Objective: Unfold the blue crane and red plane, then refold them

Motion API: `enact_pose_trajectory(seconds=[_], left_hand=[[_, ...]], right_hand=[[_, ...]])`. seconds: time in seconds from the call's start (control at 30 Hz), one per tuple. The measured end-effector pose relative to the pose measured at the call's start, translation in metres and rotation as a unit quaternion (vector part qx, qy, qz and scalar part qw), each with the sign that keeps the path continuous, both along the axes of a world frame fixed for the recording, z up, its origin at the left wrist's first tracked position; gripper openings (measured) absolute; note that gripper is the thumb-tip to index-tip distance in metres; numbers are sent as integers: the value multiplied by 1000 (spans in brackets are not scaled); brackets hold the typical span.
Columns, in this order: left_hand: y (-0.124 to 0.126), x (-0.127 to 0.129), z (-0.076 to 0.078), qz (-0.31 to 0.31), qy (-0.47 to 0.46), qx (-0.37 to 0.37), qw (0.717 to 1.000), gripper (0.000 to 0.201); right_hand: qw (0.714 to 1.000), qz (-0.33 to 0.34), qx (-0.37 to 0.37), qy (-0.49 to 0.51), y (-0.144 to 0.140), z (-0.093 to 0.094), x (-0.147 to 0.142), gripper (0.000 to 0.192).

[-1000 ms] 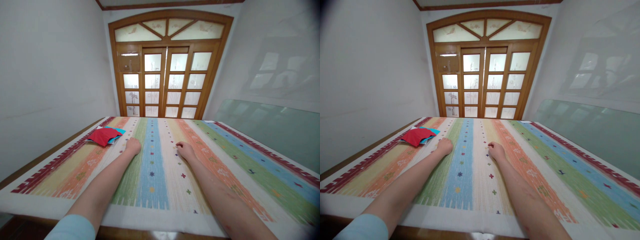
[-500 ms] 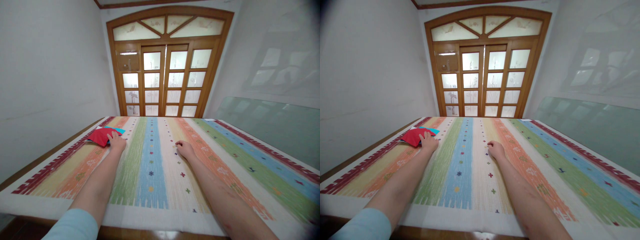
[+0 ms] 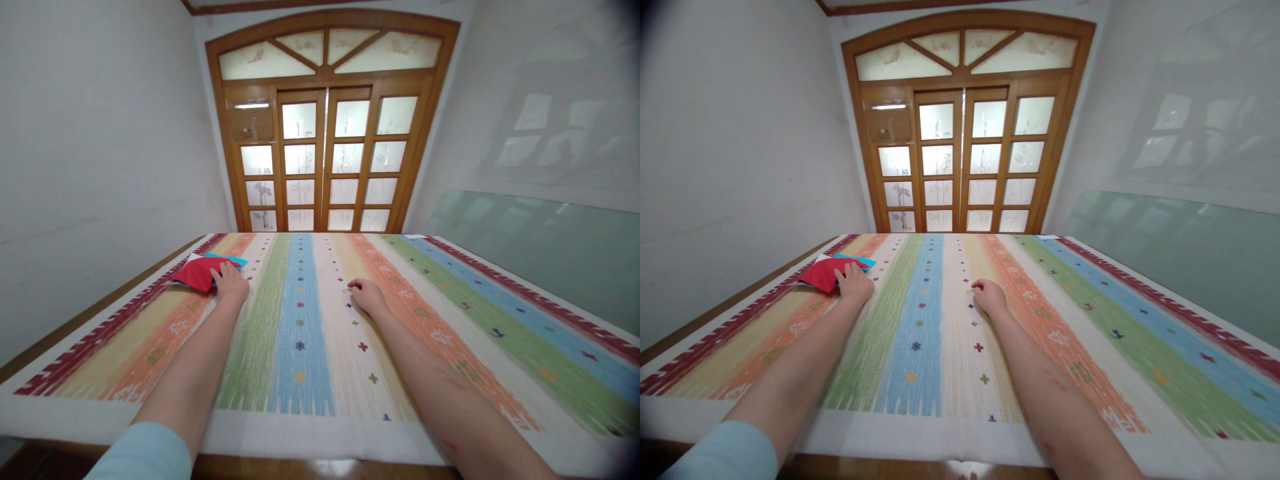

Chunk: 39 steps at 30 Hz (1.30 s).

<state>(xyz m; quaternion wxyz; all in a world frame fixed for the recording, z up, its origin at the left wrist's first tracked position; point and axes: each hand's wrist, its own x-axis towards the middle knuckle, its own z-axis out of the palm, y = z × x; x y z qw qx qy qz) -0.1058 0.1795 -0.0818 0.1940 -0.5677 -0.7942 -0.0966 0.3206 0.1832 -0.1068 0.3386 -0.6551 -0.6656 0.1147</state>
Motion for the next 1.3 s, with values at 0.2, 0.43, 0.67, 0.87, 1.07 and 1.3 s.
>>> enact_pose_trajectory(seconds=[0.2,0.43,0.67,0.87,1.07,1.3], left_hand=[[-27,31,14,-178,55,13,982,59],[-92,105,14,-382,60,20,922,56],[-210,172,22,-601,143,-13,786,46],[-264,183,63,-679,44,-123,723,20],[-228,175,88,-623,-95,-115,768,17],[-173,160,38,-480,-103,-142,860,70]], right_hand=[[1000,0,0,8,-3,3,-1,26],[998,1,-15,59,-4,5,-2,27],[982,91,-77,145,-12,18,2,35],[965,156,-143,156,-35,37,13,31],[960,208,-170,76,-62,62,19,28],[976,171,-136,-13,-89,54,-18,37]])
